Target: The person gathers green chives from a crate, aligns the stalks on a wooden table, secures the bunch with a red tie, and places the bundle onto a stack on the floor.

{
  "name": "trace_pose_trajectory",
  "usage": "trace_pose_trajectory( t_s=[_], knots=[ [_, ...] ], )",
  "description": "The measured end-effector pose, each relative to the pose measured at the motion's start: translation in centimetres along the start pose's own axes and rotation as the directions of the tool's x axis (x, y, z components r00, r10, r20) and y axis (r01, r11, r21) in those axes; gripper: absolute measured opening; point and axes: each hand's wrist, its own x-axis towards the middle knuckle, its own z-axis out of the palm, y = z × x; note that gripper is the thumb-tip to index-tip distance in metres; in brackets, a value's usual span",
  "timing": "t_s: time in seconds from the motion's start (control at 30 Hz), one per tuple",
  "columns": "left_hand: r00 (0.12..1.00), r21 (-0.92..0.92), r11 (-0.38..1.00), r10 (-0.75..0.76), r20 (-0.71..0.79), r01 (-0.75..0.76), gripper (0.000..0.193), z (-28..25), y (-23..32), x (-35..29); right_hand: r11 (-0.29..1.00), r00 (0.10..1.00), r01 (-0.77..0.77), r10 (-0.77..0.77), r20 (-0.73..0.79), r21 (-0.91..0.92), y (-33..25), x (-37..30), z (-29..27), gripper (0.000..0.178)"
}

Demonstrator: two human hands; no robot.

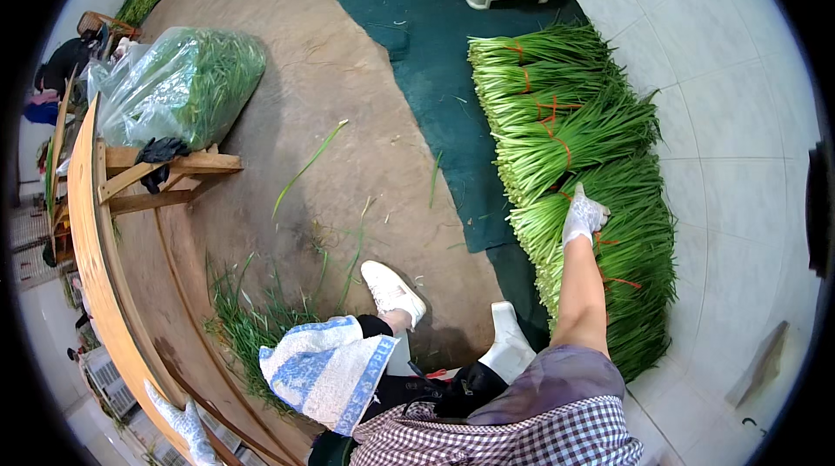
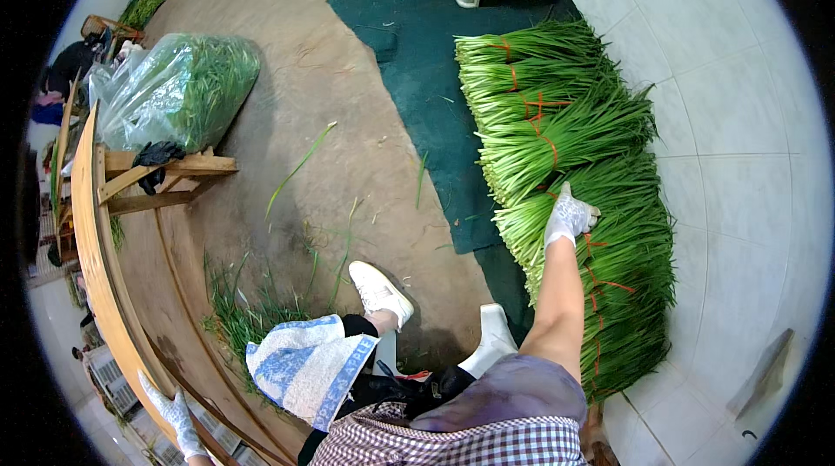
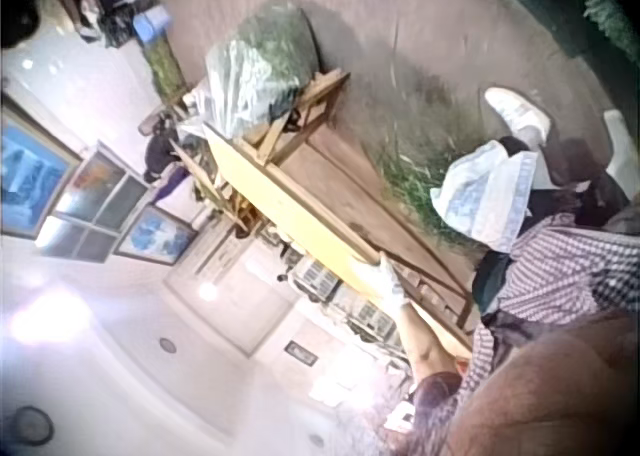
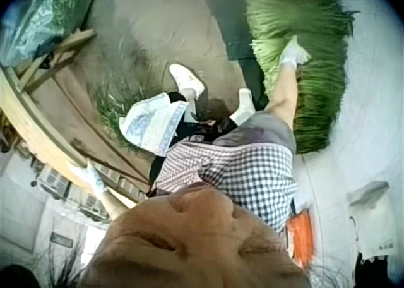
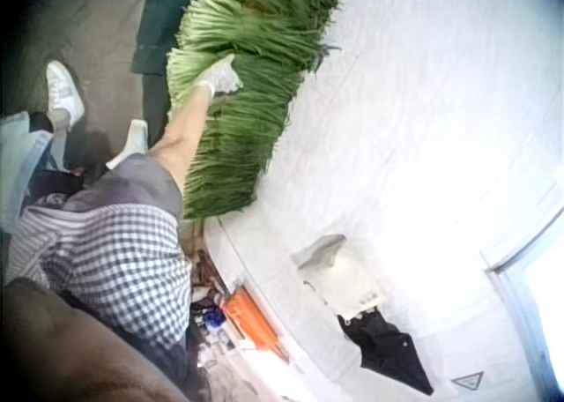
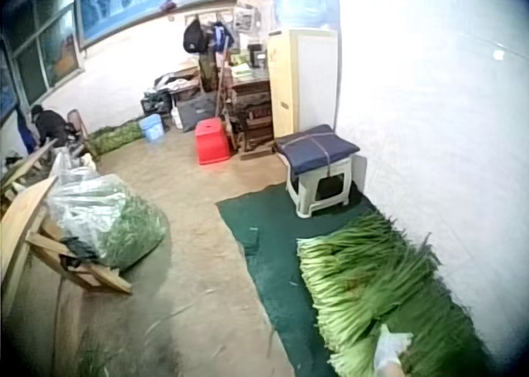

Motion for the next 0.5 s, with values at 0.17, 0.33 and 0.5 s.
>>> trace_pose_trajectory(
  t_s=[0.17, 0.33, 0.5],
  knots=[
    [1.0, -0.018, 1.0, 0.003, -0.016, -0.003, 0.098, 0.0, -0.3, 0.2, 0.991, 0.976, -0.126, 0.114, 0.183, 0.054, 0.0, -0.4, -0.3, 0.131],
    [1.0, 0.034, 0.999, 0.02, -0.009, -0.019, 0.097, 0.2, -0.6, 0.6, 0.979, 0.967, -0.173, 0.149, 0.205, 0.107, -2.1, -1.6, -2.8, 0.121],
    [1.0, 0.049, 0.999, 0.021, 0.004, -0.022, 0.096, -0.2, 0.2, 0.2, 0.858, 0.957, -0.167, 0.022, 0.289, 0.486, 1.5, -0.8, -4.9, 0.078]
  ],
)
